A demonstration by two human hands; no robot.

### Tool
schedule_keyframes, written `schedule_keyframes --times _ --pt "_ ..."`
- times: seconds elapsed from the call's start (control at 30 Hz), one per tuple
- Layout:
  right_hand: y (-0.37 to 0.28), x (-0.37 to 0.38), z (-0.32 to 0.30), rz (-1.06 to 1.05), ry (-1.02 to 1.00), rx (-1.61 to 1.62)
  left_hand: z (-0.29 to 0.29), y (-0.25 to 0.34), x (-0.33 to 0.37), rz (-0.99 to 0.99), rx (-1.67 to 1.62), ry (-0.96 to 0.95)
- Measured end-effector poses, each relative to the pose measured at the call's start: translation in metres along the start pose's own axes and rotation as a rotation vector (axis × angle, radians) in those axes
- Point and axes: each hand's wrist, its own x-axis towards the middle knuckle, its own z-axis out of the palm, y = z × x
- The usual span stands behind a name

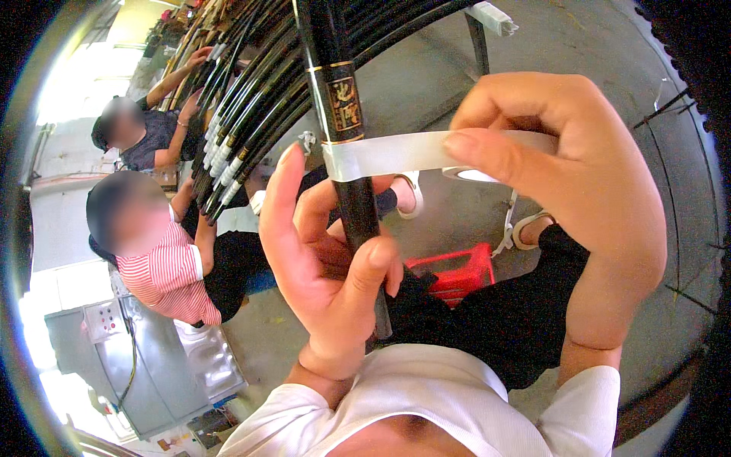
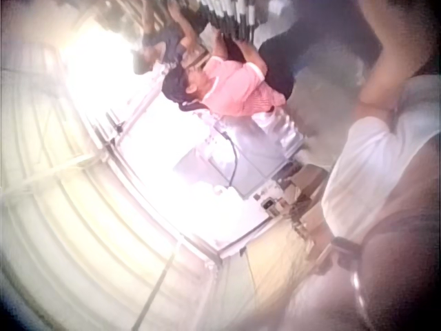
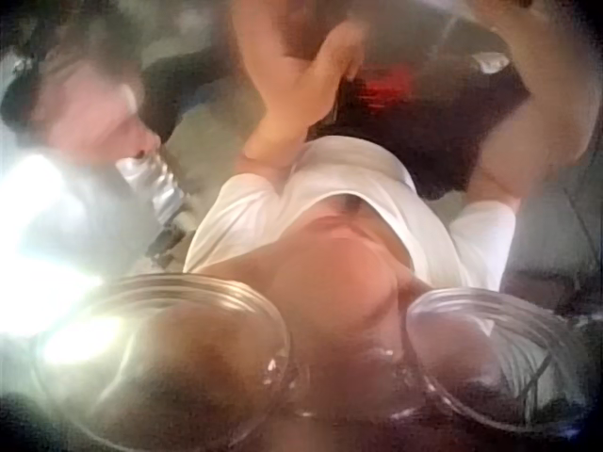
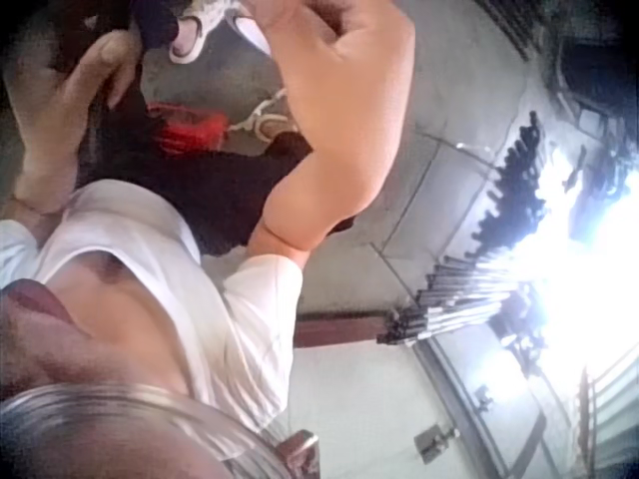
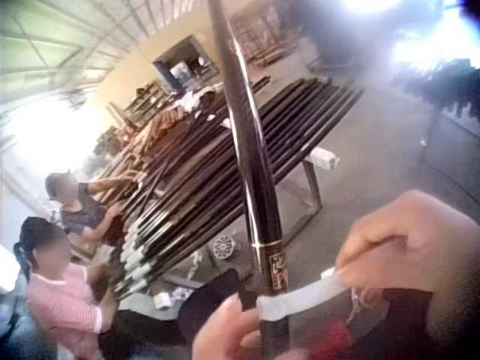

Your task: The person wraps white tape around black poles by hand. They pick up individual poles from a pile, apply tape to a specific section, and then set them aside or hand them to another person.

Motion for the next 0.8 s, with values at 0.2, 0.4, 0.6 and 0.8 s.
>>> schedule_keyframes --times 0.2,0.4,0.6,0.8 --pt "-0.017 -0.024 0.008 -0.048 0.139 -0.128 -0.002 -0.004 0.001 0.068 0.331 0.013" --pt "-0.016 -0.022 0.015 0.002 0.271 -0.09 0.002 -0.009 0.004 0.054 0.21 0.032" --pt "0.002 -0.008 0.002 0.055 0.073 -0.006 -0.008 -0.007 0.006 -0.064 -0.154 -0.012" --pt "-0.002 -0.009 -0.006 0.107 0.017 0.028 -0.011 -0.008 0.008 -0.172 -0.497 -0.102"
